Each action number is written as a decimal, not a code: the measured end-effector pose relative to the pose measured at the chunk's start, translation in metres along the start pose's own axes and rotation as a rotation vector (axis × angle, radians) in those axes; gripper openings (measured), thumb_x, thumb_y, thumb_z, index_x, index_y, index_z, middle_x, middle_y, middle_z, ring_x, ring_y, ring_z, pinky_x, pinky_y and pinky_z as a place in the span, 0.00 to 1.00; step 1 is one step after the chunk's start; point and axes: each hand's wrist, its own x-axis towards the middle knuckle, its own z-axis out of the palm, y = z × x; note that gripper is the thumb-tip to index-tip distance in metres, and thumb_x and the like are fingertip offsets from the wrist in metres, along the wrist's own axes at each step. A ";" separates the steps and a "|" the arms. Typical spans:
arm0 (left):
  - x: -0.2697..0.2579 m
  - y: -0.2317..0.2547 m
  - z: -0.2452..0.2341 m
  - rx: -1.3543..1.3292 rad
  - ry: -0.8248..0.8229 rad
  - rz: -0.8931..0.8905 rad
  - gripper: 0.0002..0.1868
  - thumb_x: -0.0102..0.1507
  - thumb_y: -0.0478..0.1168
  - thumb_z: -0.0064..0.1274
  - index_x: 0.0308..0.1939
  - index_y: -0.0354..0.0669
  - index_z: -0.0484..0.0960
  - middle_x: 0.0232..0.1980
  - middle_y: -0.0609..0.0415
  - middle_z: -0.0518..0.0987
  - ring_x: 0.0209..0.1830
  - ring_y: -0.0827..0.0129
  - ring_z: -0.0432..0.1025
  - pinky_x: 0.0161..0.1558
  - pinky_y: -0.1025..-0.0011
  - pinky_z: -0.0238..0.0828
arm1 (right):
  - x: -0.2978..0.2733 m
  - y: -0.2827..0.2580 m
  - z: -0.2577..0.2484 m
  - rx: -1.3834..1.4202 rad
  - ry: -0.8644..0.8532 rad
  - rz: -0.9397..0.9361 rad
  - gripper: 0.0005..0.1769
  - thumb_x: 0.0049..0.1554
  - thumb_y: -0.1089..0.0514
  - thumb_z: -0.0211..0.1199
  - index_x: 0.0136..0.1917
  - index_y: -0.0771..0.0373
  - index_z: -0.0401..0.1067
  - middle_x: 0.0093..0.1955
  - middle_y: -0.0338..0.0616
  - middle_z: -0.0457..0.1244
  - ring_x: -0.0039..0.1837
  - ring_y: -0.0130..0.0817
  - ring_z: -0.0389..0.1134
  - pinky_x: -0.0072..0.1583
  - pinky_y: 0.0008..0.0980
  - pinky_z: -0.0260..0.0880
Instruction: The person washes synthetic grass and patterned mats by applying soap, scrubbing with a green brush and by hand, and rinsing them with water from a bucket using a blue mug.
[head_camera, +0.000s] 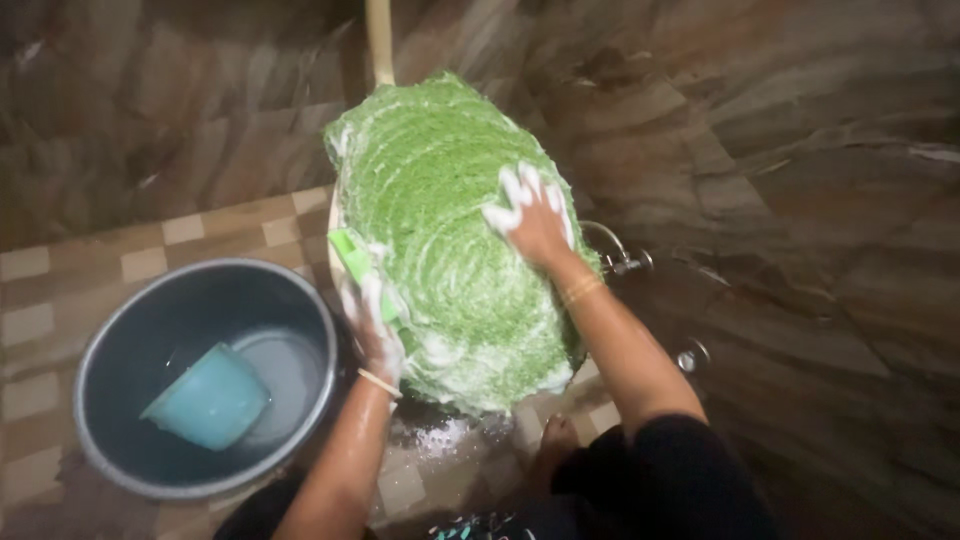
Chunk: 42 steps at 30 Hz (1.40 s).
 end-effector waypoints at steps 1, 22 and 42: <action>0.000 -0.002 -0.001 -0.034 0.020 -0.051 0.36 0.68 0.43 0.50 0.79 0.36 0.64 0.54 0.47 0.70 0.43 0.60 0.61 0.43 0.64 0.56 | 0.031 0.004 0.015 0.232 0.045 0.175 0.44 0.59 0.31 0.57 0.79 0.57 0.58 0.81 0.61 0.47 0.82 0.56 0.43 0.77 0.62 0.38; -0.007 -0.013 -0.008 0.174 0.127 0.027 0.27 0.65 0.45 0.48 0.66 0.41 0.67 0.57 0.54 0.66 0.46 0.67 0.66 0.44 0.66 0.66 | 0.109 0.050 0.044 0.043 -0.143 0.218 0.25 0.64 0.38 0.50 0.69 0.44 0.74 0.81 0.52 0.50 0.81 0.60 0.44 0.76 0.61 0.44; 0.007 -0.030 -0.020 0.233 0.066 0.085 0.25 0.65 0.42 0.54 0.65 0.37 0.71 0.55 0.48 0.73 0.50 0.69 0.69 0.48 0.69 0.70 | 0.231 -0.108 0.094 0.284 -0.117 -0.499 0.30 0.51 0.37 0.59 0.64 0.46 0.77 0.69 0.47 0.65 0.73 0.44 0.61 0.74 0.52 0.47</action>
